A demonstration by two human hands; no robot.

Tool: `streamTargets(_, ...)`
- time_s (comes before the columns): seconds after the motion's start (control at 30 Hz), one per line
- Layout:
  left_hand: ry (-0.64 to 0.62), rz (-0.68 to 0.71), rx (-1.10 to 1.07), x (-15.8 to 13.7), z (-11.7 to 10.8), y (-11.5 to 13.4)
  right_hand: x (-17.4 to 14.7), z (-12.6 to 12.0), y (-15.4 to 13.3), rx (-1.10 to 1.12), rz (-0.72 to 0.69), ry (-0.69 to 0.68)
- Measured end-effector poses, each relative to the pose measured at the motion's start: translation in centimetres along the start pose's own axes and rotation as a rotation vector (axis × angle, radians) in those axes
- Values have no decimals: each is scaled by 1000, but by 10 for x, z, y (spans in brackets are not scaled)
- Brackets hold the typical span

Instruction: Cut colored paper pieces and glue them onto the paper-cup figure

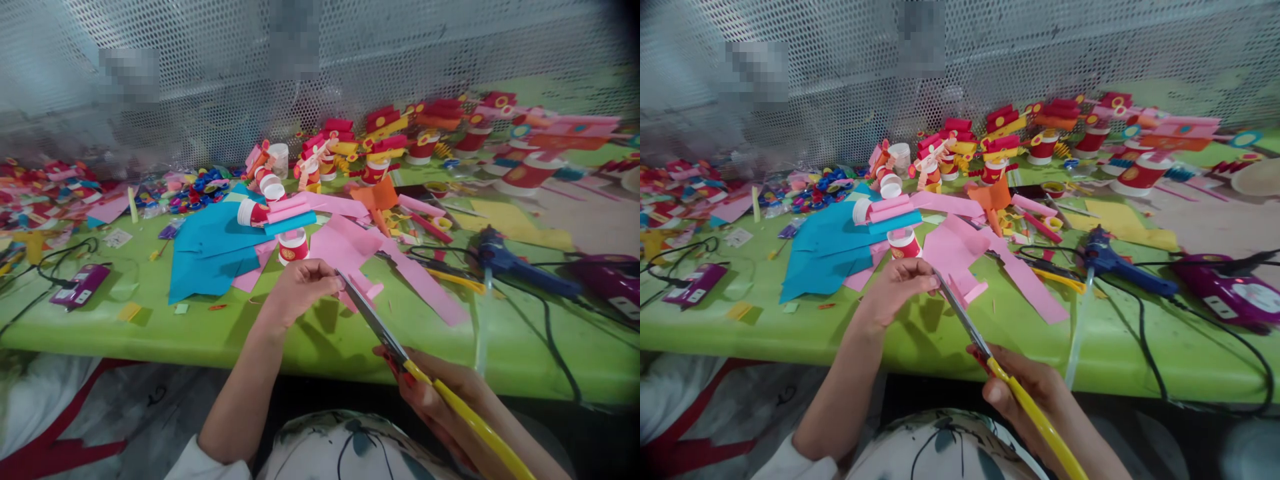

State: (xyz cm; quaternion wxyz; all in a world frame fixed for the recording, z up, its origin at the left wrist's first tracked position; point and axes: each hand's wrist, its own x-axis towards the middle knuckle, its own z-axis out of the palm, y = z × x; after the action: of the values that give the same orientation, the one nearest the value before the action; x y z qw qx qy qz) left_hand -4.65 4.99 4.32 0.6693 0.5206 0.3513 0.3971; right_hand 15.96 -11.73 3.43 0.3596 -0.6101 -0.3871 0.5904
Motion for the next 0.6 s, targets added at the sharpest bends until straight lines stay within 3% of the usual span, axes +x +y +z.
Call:
streamTargets(0.23,1,8,10,-1,-2,-4,2,3,-1,57,-45,-2)
streamTargets(0.47,42,14,69,-4,-5,-5,1,4,4,76,-66,142)
streamTargets(0.6,52,28,60,-5,-6,-8,-4,5,-1,39,-57,157)
